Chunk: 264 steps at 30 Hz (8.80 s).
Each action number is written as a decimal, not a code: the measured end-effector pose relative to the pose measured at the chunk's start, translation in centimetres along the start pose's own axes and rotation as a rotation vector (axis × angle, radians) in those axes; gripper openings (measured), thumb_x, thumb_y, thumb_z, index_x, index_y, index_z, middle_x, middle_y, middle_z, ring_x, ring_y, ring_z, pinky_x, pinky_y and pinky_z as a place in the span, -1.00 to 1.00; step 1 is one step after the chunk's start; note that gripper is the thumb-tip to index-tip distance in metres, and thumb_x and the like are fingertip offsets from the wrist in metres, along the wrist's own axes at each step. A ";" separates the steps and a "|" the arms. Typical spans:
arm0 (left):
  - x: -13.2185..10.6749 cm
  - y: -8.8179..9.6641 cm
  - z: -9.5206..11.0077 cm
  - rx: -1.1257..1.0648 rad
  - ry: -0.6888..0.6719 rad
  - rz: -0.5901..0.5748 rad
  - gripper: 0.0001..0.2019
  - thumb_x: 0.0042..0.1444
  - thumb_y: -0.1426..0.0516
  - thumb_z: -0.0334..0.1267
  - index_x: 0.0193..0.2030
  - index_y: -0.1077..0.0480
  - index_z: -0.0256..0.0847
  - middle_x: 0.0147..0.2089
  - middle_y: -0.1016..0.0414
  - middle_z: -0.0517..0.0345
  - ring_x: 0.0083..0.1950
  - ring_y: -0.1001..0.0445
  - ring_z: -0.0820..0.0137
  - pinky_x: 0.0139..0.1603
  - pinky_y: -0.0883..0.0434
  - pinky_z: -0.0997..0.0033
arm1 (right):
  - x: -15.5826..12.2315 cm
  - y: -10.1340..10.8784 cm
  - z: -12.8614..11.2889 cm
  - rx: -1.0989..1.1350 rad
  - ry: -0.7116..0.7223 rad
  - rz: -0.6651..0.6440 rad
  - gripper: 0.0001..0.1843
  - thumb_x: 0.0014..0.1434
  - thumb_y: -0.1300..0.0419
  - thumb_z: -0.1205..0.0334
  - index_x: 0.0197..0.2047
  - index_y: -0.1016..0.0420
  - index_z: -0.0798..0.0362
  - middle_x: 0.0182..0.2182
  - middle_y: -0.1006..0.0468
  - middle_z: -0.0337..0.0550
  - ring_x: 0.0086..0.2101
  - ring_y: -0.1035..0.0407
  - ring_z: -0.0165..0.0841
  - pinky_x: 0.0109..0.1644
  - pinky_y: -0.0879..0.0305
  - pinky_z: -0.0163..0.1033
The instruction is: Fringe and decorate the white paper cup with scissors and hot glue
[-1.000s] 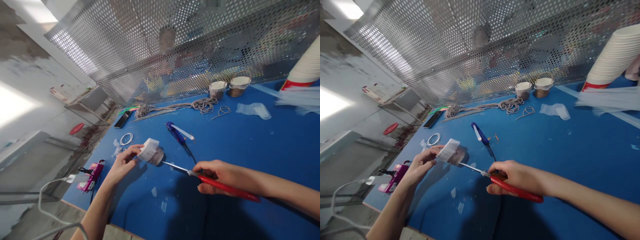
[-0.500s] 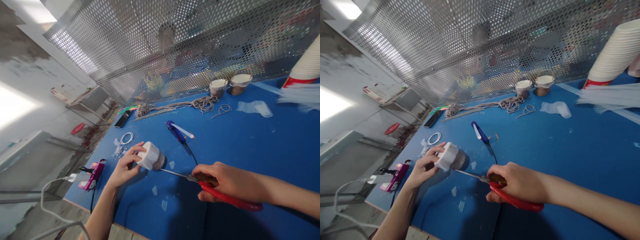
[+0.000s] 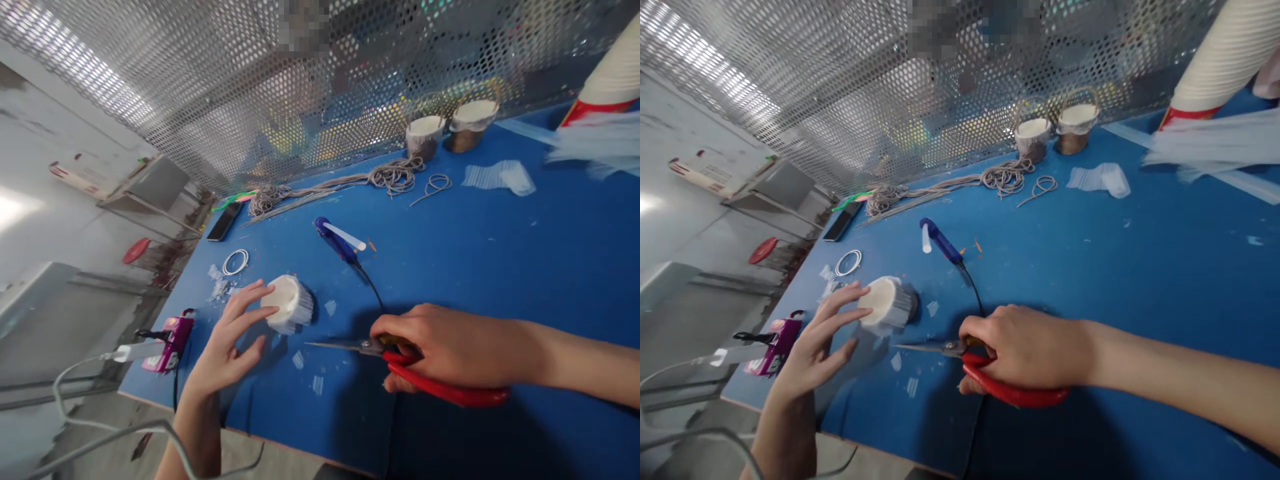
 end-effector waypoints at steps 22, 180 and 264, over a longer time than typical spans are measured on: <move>0.5 -0.8 1.4 0.022 0.181 0.115 -0.92 0.09 -0.17 -0.30 -0.25 -0.44 -0.11 -0.18 -0.56 0.08 0.09 -0.45 0.14 0.16 -0.34 0.04 | 0.2 -0.8 0.3 -0.054 -0.009 0.000 -0.65 0.12 -0.24 -0.08 -0.26 -0.50 0.06 -0.52 -0.58 -0.08 -0.46 -0.50 -0.15 -0.49 -0.11 -0.29; 5.3 0.6 2.3 -0.426 0.038 -0.136 -0.77 0.21 -0.10 -0.28 -0.04 -0.48 -0.22 -0.16 -0.57 0.09 -0.25 -0.48 0.47 -0.23 -0.36 0.55 | 2.7 3.7 1.9 0.210 0.070 -0.203 -0.42 0.14 -0.17 -0.21 -0.05 -0.42 0.16 -0.51 -0.19 -0.35 -0.55 0.01 -0.52 -0.52 0.04 -0.37; 4.7 -1.5 3.0 -0.234 0.197 0.142 -0.69 0.01 -0.16 -0.29 -0.07 -0.32 -0.16 -0.15 -0.46 0.14 -0.18 -0.42 0.36 -0.12 -0.38 0.34 | 2.1 1.6 0.9 0.418 -0.009 -0.104 -0.45 0.18 -0.15 -0.23 -0.03 -0.33 0.09 -0.48 -0.34 -0.31 -0.58 -0.14 -0.56 -0.59 -0.08 -0.48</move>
Point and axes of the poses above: each hand's wrist, its own x-axis towards the middle knuckle, its own y-axis out of the back of the hand, z = x × y, the point moved 1 cm from there along x, towards the middle knuckle
